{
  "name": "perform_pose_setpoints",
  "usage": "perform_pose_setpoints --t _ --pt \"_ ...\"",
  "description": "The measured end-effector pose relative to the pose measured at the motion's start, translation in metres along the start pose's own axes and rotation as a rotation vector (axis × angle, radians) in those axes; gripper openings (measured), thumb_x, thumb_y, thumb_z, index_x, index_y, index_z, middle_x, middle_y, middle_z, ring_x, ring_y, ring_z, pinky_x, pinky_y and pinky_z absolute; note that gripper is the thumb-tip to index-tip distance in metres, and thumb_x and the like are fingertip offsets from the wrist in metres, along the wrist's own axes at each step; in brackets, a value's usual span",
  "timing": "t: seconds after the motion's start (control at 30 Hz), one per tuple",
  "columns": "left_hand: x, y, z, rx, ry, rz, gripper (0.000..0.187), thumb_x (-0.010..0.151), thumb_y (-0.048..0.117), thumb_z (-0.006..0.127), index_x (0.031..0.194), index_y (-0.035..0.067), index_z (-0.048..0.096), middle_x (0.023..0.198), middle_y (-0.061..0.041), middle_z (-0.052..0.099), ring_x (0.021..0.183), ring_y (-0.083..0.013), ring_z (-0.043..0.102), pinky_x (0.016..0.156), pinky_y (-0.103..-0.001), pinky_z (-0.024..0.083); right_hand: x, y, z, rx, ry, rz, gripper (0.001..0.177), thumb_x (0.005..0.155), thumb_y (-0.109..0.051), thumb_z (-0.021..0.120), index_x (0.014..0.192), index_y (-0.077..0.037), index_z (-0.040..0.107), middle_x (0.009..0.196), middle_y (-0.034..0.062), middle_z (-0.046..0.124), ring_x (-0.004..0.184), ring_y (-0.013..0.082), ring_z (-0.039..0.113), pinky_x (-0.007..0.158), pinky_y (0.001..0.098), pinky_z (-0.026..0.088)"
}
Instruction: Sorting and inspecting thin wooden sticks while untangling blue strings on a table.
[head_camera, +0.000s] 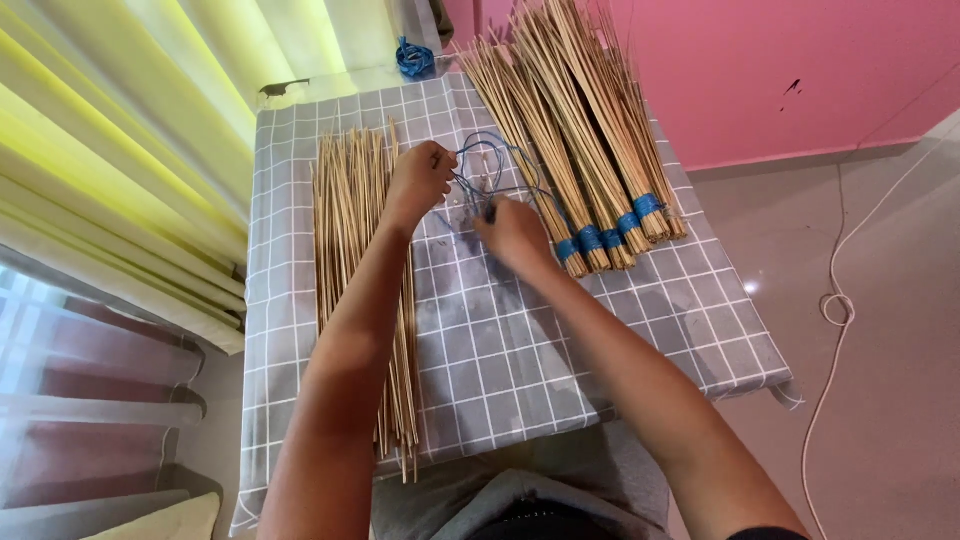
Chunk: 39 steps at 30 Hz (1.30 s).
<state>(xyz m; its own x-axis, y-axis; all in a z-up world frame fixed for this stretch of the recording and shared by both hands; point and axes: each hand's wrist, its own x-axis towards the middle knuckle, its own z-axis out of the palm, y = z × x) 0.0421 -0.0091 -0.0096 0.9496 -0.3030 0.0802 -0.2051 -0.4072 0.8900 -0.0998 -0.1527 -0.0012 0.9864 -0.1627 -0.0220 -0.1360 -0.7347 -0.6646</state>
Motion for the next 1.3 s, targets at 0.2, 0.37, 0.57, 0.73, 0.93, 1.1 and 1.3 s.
perform_pose_setpoints --t 0.2,0.37,0.57,0.73,0.93,1.1,1.3 --pt "0.003 0.008 0.000 0.445 0.036 0.177 0.031 0.104 0.026 0.058 0.107 0.000 0.073 0.090 -0.026 0.072 0.087 -0.0476 0.072 0.071 -0.057 0.058 -0.039 -0.035 -0.040 -0.316 0.003 -0.174 0.049 0.096 -0.038 0.059 0.094 0.009 0.074 0.095 0.0313 0.072 0.099 0.0512 0.071 0.084 0.0580 0.058" --pt "0.019 -0.004 0.011 0.524 0.036 0.227 0.028 0.102 0.020 0.057 0.118 0.002 0.073 0.098 -0.028 0.072 0.099 -0.0496 0.070 0.083 -0.057 0.057 -0.026 -0.007 -0.077 -0.339 0.011 -0.021 0.042 0.099 -0.037 0.058 0.098 0.000 0.077 0.090 0.0237 0.075 0.094 0.0444 0.074 0.078 0.0534 0.060" --pt "-0.016 0.036 0.017 0.604 0.058 0.312 0.069 0.087 -0.012 0.060 0.152 0.009 0.050 0.129 -0.029 0.060 0.109 -0.0548 0.065 0.086 -0.062 0.058 -0.005 0.040 -0.091 -0.366 0.054 -0.071 0.034 0.098 -0.027 0.063 0.107 0.004 0.077 0.091 0.0258 0.074 0.092 0.0462 0.074 0.075 0.0520 0.061" --pt "-0.002 0.013 0.025 0.708 -0.040 0.338 0.074 0.083 -0.014 0.061 0.149 0.017 0.052 0.134 -0.020 0.058 0.112 -0.0503 0.066 0.090 -0.058 0.059 0.016 0.073 -0.063 -0.420 0.172 -0.152 0.029 0.093 -0.023 0.070 0.092 0.004 0.077 0.075 0.0247 0.069 0.078 0.0451 0.073 0.063 0.0529 0.061" --pt "0.017 -0.019 0.023 0.905 -0.003 0.429 0.076 0.081 -0.009 0.066 0.148 0.024 0.053 0.133 -0.010 0.062 0.114 -0.0400 0.066 0.087 -0.051 0.058 0.011 0.066 -0.070 -0.368 0.172 -0.164 0.028 0.093 -0.021 0.070 0.089 0.005 0.076 0.072 0.0234 0.068 0.072 0.0426 0.072 0.059 0.0541 0.061" --pt "-0.004 -0.006 0.014 1.180 0.070 0.504 0.063 0.089 0.000 0.063 0.145 0.028 0.058 0.141 -0.003 0.063 0.127 -0.0307 0.057 0.095 -0.044 0.047 -0.006 0.047 -0.052 -0.202 0.052 -0.081 0.024 0.090 -0.025 0.072 0.090 -0.002 0.077 0.081 0.0209 0.073 0.084 0.0431 0.075 0.066 0.0582 0.060" --pt "0.008 -0.049 0.046 1.226 0.183 0.649 0.059 0.096 0.006 0.057 0.152 0.025 0.053 0.145 -0.011 0.062 0.133 -0.0344 0.059 0.108 -0.052 0.047 -0.006 0.065 -0.004 -0.520 0.062 -0.154 0.025 0.087 -0.024 0.067 0.081 -0.001 0.076 0.076 0.0204 0.072 0.081 0.0416 0.076 0.067 0.0546 0.062"
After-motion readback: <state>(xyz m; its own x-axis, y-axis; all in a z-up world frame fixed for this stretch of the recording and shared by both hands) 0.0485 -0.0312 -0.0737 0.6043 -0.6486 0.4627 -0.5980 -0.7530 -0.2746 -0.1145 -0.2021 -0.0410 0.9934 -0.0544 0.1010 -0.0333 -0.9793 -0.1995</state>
